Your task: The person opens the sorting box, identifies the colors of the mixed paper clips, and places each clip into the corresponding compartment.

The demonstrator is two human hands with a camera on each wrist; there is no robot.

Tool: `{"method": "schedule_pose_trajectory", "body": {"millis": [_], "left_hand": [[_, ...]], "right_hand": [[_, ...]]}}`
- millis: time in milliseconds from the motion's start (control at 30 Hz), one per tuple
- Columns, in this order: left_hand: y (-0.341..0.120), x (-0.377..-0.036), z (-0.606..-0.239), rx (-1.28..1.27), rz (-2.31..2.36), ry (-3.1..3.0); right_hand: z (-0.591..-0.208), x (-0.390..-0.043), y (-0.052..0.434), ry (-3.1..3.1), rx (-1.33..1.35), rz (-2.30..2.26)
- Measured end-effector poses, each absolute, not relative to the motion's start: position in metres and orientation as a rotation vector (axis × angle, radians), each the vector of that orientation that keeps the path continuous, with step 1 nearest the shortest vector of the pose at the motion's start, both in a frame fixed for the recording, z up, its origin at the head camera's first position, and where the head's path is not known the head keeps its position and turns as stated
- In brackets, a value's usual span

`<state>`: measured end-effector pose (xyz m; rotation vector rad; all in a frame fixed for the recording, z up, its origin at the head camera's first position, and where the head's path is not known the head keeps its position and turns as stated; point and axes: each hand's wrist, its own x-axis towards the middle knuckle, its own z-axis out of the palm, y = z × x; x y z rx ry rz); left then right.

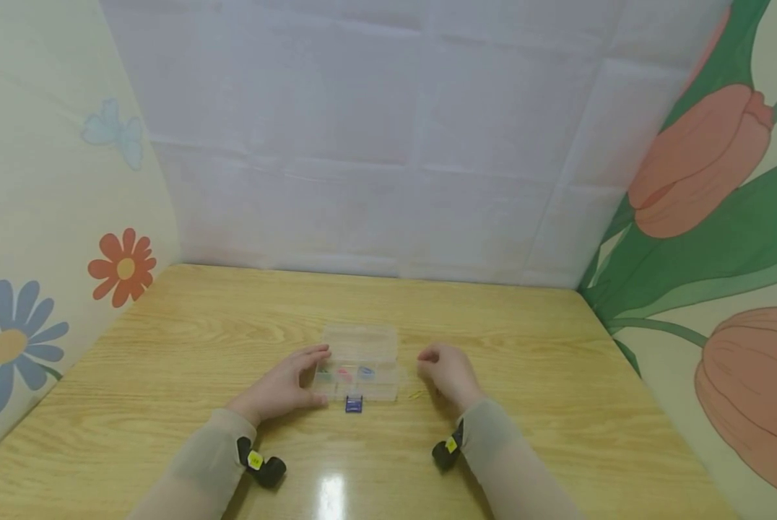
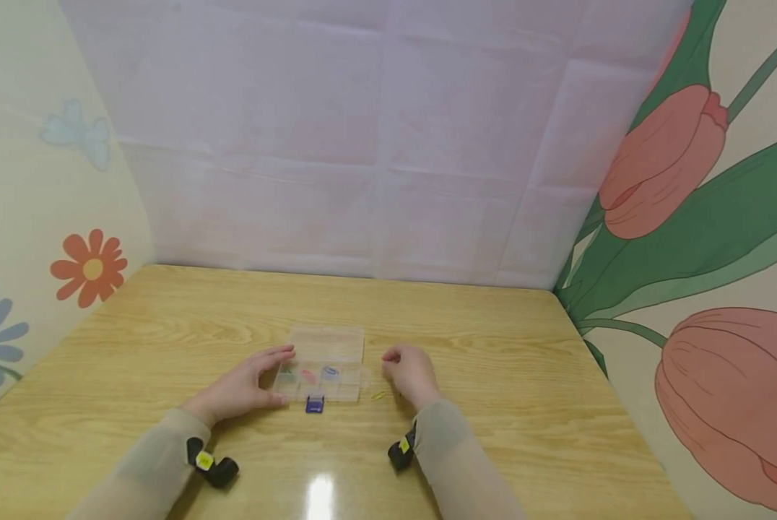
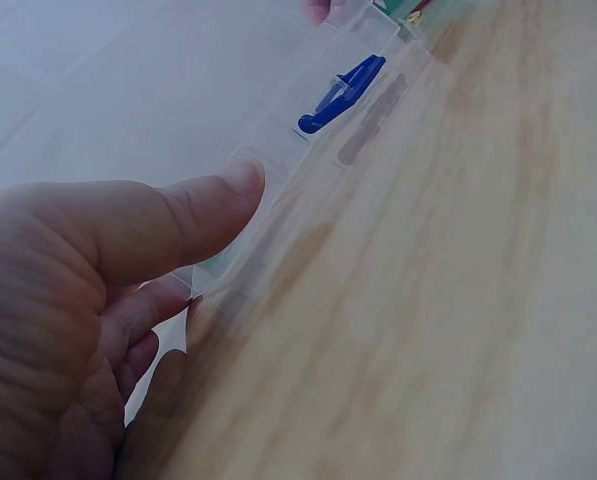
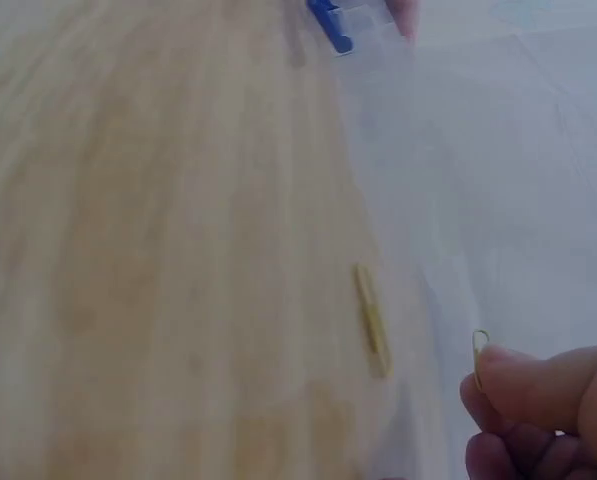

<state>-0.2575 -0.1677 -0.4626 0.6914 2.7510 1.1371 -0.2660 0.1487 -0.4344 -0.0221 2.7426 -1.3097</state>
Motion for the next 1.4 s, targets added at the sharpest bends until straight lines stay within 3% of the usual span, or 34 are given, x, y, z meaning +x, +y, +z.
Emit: {"method": "schedule_pose_trajectory", "body": {"millis": [633, 1400], "left_hand": [[-0.168, -0.256, -0.463, 0.679, 1.124, 2.751], [-0.167, -0.256, -0.463, 0.693, 1.136, 2.752]], "right_hand": [[-0.402, -0.267, 0.127, 2.742, -0.064, -1.394], [-0.422, -0.267, 0.101, 2.714, -0.134, -1.304]]}}
